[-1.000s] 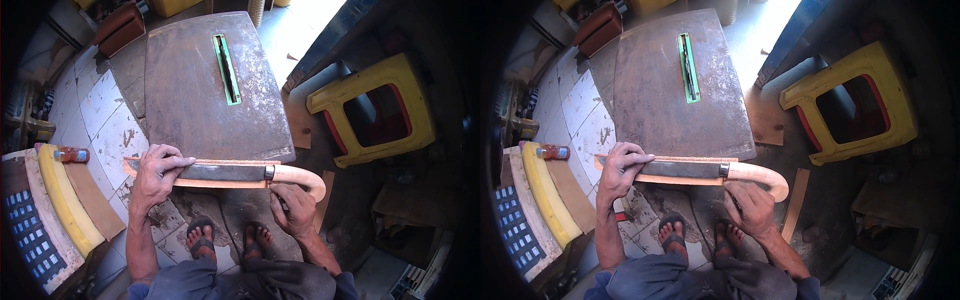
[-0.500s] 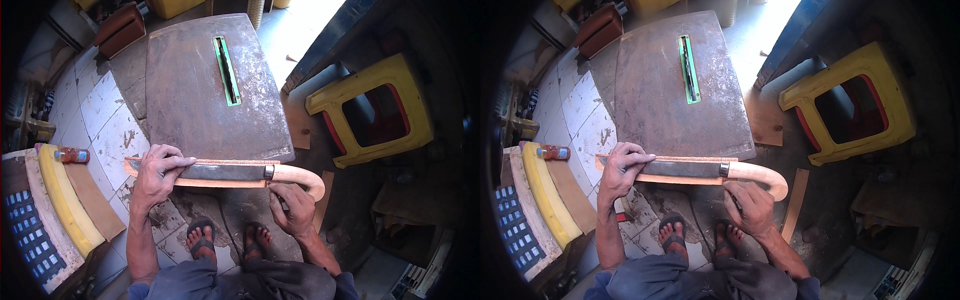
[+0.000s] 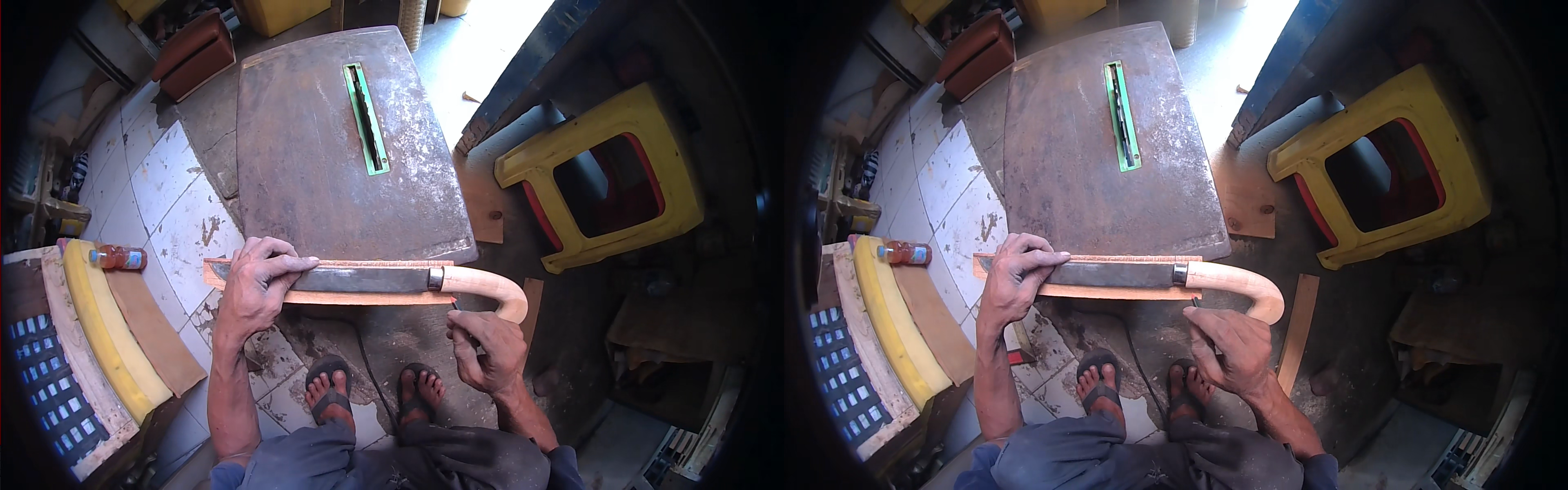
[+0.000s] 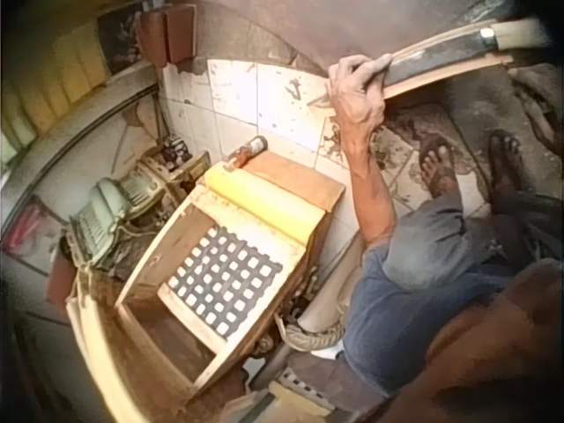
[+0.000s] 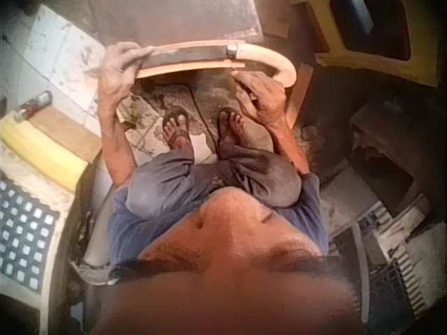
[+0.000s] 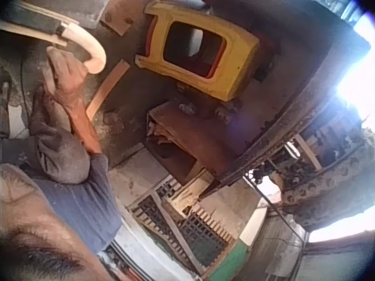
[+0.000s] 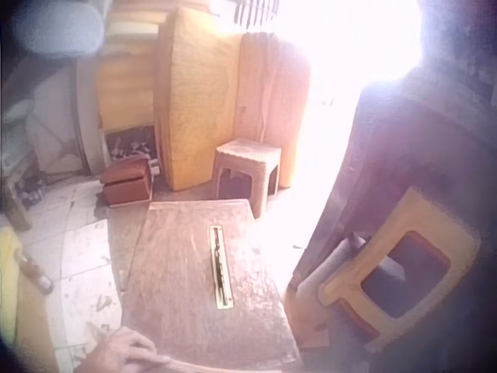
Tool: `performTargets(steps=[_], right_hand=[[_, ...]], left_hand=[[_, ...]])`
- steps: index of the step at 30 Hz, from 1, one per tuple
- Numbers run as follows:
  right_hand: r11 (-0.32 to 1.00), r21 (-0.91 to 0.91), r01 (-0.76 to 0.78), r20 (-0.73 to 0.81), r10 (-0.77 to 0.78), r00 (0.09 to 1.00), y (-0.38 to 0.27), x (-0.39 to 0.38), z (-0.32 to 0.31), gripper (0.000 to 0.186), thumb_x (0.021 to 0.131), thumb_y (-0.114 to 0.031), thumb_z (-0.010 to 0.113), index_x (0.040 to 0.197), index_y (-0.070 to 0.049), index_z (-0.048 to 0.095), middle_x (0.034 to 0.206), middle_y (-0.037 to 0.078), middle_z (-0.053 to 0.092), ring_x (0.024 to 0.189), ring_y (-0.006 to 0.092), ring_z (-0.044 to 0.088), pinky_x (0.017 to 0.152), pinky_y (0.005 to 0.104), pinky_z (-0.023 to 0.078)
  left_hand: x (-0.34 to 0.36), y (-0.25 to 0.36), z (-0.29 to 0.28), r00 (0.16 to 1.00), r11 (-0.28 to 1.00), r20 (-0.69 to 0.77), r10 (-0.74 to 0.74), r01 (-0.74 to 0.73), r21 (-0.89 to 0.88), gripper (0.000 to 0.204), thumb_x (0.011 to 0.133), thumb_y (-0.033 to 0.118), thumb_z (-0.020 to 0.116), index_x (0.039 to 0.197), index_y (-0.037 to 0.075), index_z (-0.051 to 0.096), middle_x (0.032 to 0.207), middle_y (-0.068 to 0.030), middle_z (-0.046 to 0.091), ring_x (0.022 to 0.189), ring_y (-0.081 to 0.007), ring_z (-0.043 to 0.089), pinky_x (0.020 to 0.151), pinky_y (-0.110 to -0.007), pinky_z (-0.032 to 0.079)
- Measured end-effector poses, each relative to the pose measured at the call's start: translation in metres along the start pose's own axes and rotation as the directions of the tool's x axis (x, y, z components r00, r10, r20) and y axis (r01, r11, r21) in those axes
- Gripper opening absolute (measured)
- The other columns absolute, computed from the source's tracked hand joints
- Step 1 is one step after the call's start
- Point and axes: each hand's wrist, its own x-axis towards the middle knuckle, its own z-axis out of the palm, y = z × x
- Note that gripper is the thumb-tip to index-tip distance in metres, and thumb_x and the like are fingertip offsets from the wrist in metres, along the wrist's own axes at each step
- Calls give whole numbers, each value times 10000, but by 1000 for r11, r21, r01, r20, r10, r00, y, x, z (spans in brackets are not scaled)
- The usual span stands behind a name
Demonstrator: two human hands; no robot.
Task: The person measures a rectangular wooden plank using a metal try square and a pencil to mark a line. They then use a hand saw to cut the plank along the marked line. The person handles the wood and tools directly on a workbench.
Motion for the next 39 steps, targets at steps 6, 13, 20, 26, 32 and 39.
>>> performTargets(steps=[6,13,20,26,32,39], right_hand=[[998,-58,22,-55,-25,998,-2,8,-4,262,875,21,759,1137,14,750,915,133,765,761,232,747,683,336,581],[930,188,-316,-84,336,938,5,32,-10,195,979,-22,682,1164,11,736,958,133,753,878,209,721,813,328,562],[978,-14,-210,29,210,977,10,68,-12,140,941,-58,711,1069,-34,761,922,117,731,827,270,641,826,386,490],[964,44,-261,-50,263,964,10,63,-9,165,954,-39,697,1104,-18,763,961,125,744,848,256,666,787,365,532],[931,88,-354,2,355,935,16,62,-17,160,968,-58,697,1106,-8,760,977,130,756,877,248,685,805,356,547],[962,15,-273,114,269,956,20,70,-16,169,925,-67,719,1083,-35,770,919,109,736,834,257,661,819,379,509]], left_hand=[[0,-1,0,1000,1000,1,-4,4,1,307,869,-25,741,1119,120,845,1044,-68,710,1019,-266,609,938,-380,489],[1,0,2,1000,1000,-2,0,0,-1,304,867,-24,747,1116,121,845,1037,-65,706,1016,-265,607,941,-382,488],[1,-1,0,1000,1000,-2,2,-2,-10,314,862,-34,740,1116,121,845,1044,-67,704,1024,-268,609,943,-384,487],[1,1,-1,1000,1000,25,-13,14,-14,318,863,-34,735,1119,120,844,1049,-66,702,1037,-269,612,948,-384,487],[2,1,-1,1000,1000,6,-1,1,-10,313,858,-30,744,1114,119,844,1050,-68,703,1044,-269,618,949,-384,489],[2,1,-1,1000,1000,10,-13,13,-10,308,858,-33,744,1107,120,845,1046,-67,704,1042,-264,619,949,-382,490]])
